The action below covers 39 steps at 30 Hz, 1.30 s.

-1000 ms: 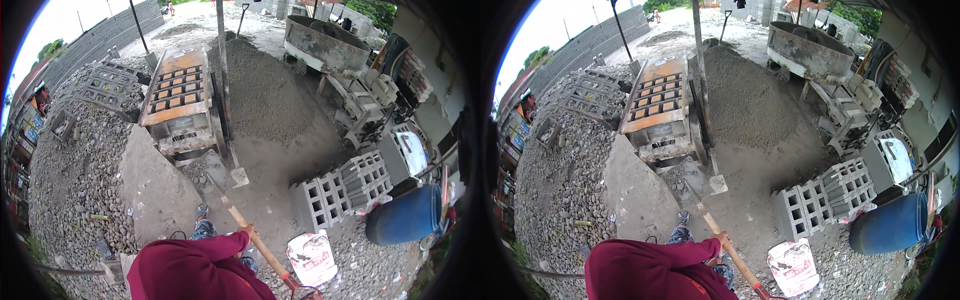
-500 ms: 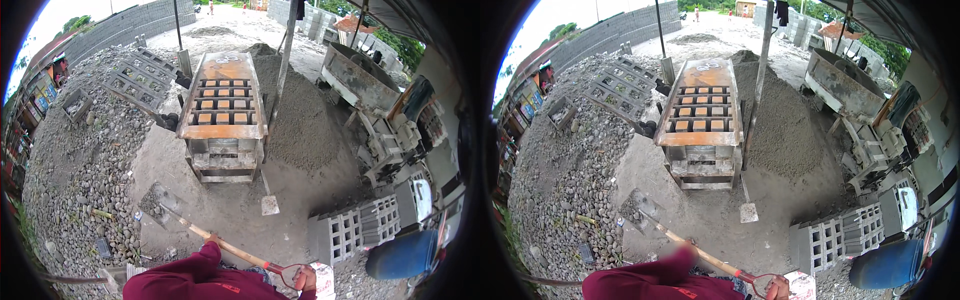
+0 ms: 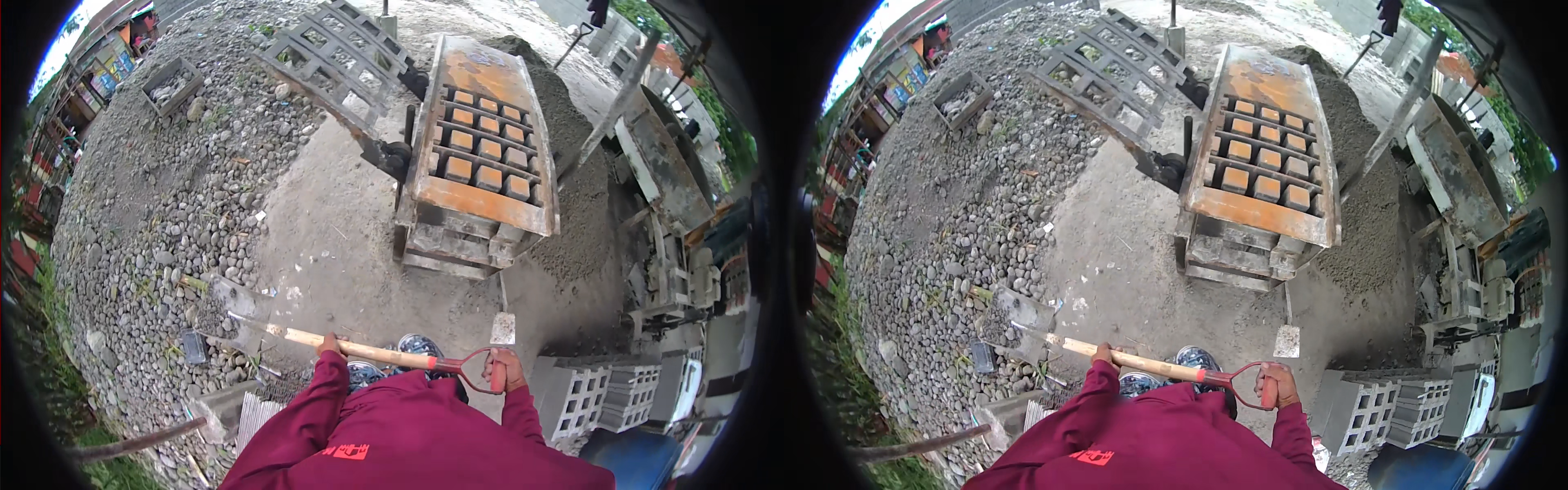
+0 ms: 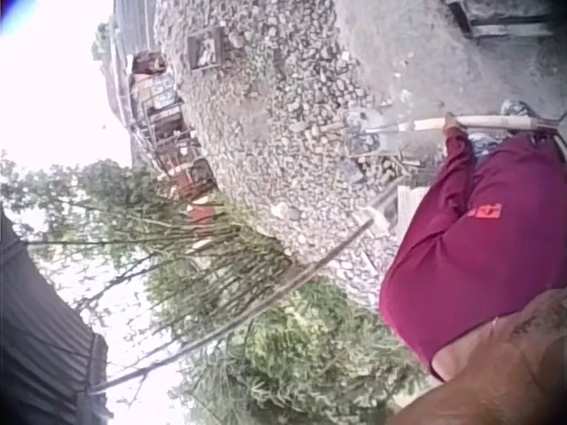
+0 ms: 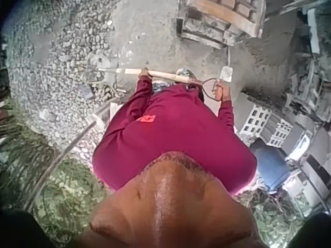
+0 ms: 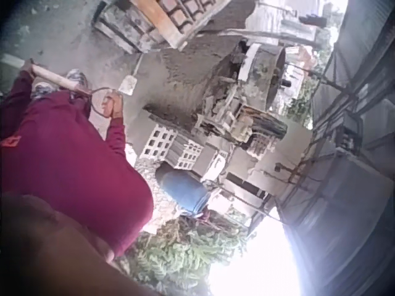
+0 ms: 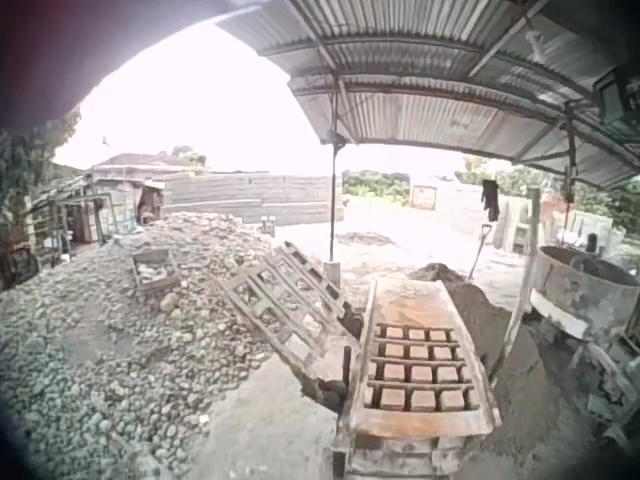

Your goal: The person uses a shovel to move sand from a pile into a brick-making mold and later taps on the mold by hand.

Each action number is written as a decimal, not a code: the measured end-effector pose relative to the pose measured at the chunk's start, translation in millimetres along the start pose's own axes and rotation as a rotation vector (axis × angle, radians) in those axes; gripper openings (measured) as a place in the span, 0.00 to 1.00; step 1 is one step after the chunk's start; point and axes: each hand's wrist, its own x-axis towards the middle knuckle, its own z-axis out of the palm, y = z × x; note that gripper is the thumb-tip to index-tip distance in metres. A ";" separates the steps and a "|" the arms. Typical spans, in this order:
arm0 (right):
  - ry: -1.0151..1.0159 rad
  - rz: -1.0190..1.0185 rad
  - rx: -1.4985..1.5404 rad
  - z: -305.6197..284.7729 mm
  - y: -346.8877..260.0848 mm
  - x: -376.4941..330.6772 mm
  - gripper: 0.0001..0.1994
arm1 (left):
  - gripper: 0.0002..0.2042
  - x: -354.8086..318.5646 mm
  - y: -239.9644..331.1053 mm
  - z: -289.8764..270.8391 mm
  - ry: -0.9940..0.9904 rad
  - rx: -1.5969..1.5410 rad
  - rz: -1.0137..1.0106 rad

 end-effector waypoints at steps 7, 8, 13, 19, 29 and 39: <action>-0.179 0.093 0.015 100.7 -34.5 112.2 0.17 | 0.13 65.0 88.7 -4.8 0.095 -0.143 0.014; -0.181 0.127 0.017 110.8 -37.8 127.3 0.16 | 0.13 67.9 100.5 0.5 0.121 -0.144 0.005; -0.247 0.167 0.030 196.8 -59.1 195.2 0.16 | 0.10 135.2 165.2 10.6 0.161 -0.234 0.023; -0.276 0.207 -0.017 311.2 -113.9 254.4 0.11 | 0.07 190.2 290.8 73.9 0.201 -0.231 0.007; -0.113 0.205 0.159 450.8 -135.1 354.4 0.12 | 0.06 260.3 490.0 228.2 0.046 -0.104 0.014; 0.092 -0.006 0.347 626.5 -139.7 423.4 0.16 | 0.11 370.5 667.3 430.1 -0.113 0.336 0.120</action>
